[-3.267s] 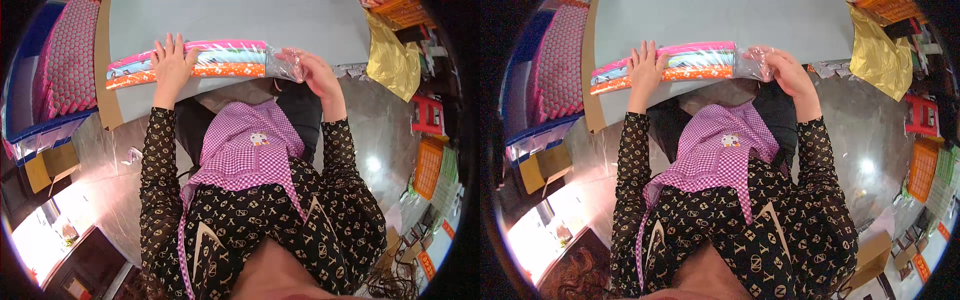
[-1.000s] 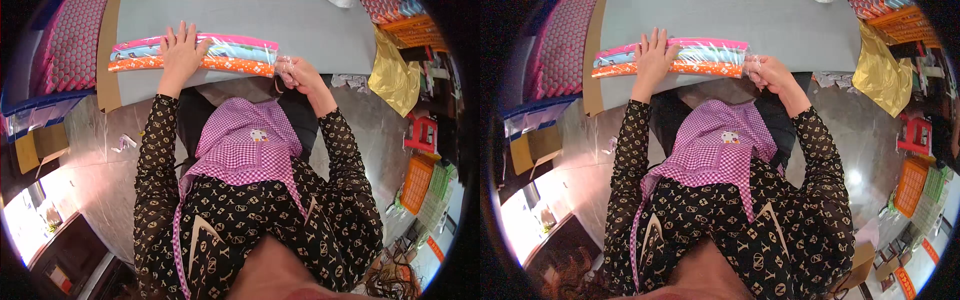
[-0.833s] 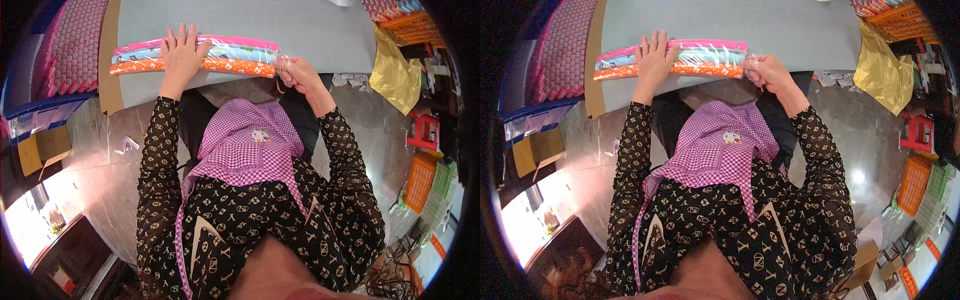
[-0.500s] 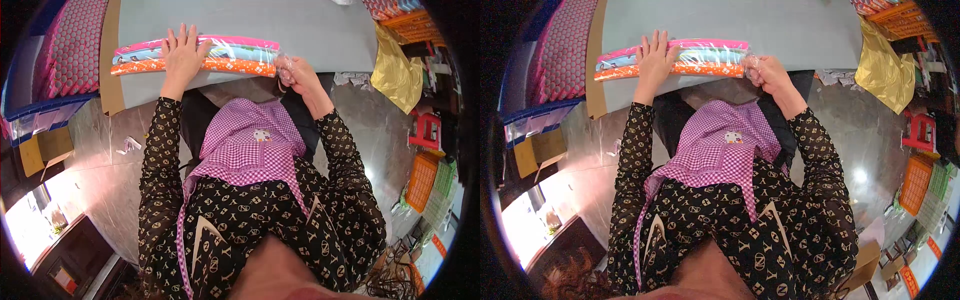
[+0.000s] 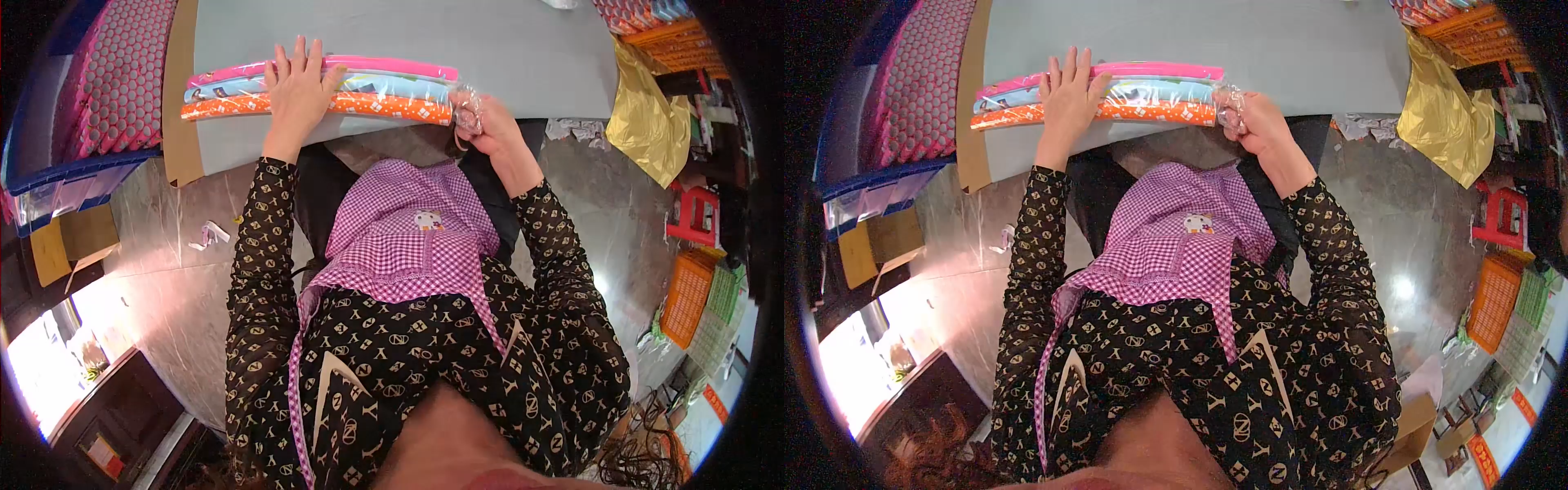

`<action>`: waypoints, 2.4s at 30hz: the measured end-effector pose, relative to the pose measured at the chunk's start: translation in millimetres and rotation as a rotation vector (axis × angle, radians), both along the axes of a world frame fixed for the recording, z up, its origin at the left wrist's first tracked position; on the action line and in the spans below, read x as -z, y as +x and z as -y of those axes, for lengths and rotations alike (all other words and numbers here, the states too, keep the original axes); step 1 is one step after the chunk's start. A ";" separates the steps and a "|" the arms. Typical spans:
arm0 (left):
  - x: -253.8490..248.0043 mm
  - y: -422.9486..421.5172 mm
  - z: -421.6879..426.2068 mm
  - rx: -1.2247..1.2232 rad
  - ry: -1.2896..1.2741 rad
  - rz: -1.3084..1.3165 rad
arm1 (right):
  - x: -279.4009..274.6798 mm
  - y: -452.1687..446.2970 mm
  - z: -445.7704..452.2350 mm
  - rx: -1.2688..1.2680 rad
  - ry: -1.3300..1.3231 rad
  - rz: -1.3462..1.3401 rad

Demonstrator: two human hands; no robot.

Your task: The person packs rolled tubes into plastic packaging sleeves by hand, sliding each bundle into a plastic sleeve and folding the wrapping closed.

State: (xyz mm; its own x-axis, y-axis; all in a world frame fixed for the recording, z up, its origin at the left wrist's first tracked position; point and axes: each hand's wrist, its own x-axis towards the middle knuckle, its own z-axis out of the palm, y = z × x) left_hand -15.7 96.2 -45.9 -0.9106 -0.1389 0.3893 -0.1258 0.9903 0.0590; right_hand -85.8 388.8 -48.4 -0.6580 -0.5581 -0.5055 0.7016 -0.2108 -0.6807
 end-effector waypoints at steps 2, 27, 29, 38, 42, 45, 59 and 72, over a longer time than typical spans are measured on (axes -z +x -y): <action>-0.9 -0.1 0.1 -0.002 -0.001 0.003 | -3.7 1.1 2.2 0.046 0.045 0.019; -10.9 4.9 -6.7 -0.093 0.022 0.059 | -8.8 3.6 0.0 -0.003 0.306 -0.355; -11.6 5.9 -6.5 -0.053 0.106 0.059 | -10.0 3.6 1.6 0.003 0.303 -0.344; -9.1 5.7 -5.7 -0.051 0.099 0.066 | -2.5 -2.6 -0.4 0.040 0.221 -0.217; -11.3 5.9 -6.7 -0.054 0.123 0.076 | -5.1 -1.4 1.8 0.055 0.190 -0.176; -13.6 6.6 -7.1 -0.054 0.105 0.096 | -1.4 -3.2 -0.8 0.022 0.130 -0.120; -9.0 5.1 -4.1 -0.036 0.034 0.040 | -0.8 -3.1 3.0 -0.009 0.111 -0.093; -6.1 -0.1 -3.5 -0.033 -0.061 0.116 | -0.2 -1.4 2.2 0.000 0.197 -0.165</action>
